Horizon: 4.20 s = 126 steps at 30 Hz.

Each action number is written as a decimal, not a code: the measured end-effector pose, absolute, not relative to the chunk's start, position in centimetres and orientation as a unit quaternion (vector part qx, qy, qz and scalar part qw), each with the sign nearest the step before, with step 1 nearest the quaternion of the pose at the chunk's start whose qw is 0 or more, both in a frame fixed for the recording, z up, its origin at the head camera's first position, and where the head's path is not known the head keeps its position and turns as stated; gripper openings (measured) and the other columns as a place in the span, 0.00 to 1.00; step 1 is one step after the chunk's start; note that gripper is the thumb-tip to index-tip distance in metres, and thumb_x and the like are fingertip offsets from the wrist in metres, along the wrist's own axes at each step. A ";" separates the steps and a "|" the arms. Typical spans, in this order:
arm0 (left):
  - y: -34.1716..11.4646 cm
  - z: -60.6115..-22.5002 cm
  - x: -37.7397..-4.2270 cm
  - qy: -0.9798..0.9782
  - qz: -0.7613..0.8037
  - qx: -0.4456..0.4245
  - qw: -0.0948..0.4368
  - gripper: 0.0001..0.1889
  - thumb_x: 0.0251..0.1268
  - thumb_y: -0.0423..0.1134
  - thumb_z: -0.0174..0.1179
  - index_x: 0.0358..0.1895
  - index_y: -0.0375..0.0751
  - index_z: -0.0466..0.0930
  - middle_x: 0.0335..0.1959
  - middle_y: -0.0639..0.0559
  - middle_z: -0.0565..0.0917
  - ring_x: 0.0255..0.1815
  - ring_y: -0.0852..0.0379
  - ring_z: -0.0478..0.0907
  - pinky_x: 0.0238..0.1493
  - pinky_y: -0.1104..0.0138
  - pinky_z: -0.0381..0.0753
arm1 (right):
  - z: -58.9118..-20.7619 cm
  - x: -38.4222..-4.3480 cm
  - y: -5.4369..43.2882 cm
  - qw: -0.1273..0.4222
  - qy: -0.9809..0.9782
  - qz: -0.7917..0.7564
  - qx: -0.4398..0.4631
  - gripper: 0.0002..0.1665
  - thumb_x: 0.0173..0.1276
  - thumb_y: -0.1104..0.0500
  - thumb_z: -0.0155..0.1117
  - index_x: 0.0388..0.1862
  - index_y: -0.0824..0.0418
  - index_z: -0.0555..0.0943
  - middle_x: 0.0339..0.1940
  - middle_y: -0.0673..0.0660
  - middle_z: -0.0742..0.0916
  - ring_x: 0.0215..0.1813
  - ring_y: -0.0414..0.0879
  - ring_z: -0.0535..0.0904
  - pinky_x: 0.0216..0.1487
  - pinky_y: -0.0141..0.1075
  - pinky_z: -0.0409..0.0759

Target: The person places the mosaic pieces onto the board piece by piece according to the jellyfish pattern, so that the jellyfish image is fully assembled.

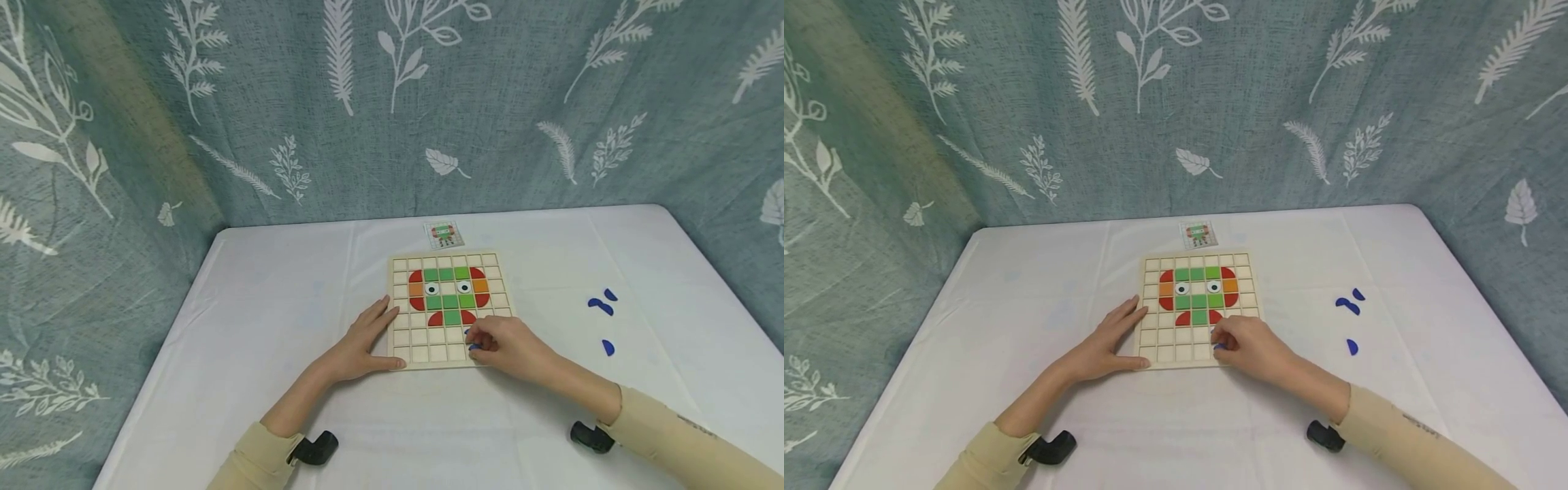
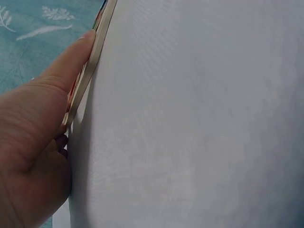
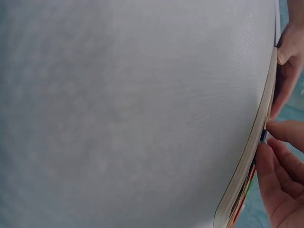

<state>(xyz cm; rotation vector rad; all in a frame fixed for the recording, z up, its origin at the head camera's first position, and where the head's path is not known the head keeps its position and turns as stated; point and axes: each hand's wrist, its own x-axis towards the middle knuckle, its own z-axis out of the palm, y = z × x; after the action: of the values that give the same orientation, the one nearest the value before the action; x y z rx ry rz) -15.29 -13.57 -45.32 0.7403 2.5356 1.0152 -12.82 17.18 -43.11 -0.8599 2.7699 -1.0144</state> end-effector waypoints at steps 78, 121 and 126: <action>-13.7 -45.2 -15.3 0.881 0.358 0.267 0.153 0.50 0.57 0.51 0.71 0.78 0.40 0.51 0.80 0.45 0.42 0.79 0.45 0.36 0.73 0.43 0.44 | -42.3 -12.1 27.7 0.025 0.963 -0.251 -0.095 0.05 0.57 0.64 0.72 0.31 0.61 0.83 0.24 0.48 0.81 0.29 0.42 0.74 0.29 0.33 0.74; -13.6 -44.8 -15.3 0.881 0.359 0.262 0.159 0.50 0.56 0.51 0.71 0.77 0.39 0.51 0.80 0.45 0.42 0.79 0.45 0.36 0.72 0.43 0.44 | -41.4 -11.3 28.9 0.146 0.937 -0.280 -0.149 0.20 0.52 0.52 0.79 0.40 0.59 0.81 0.31 0.47 0.80 0.35 0.40 0.74 0.34 0.31 0.77; -13.6 -44.9 -15.3 0.880 0.364 0.263 0.157 0.50 0.56 0.51 0.71 0.77 0.39 0.52 0.80 0.45 0.42 0.79 0.45 0.36 0.72 0.43 0.44 | -41.8 -11.2 28.7 0.116 0.938 -0.285 -0.160 0.17 0.53 0.56 0.79 0.37 0.58 0.81 0.28 0.46 0.78 0.32 0.38 0.72 0.32 0.30 0.76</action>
<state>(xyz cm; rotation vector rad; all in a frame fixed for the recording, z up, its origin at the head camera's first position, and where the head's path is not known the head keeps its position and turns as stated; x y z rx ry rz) -15.27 -13.64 -44.88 0.7530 2.5163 1.0410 -11.15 28.74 -41.84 -0.4686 2.7470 -0.8352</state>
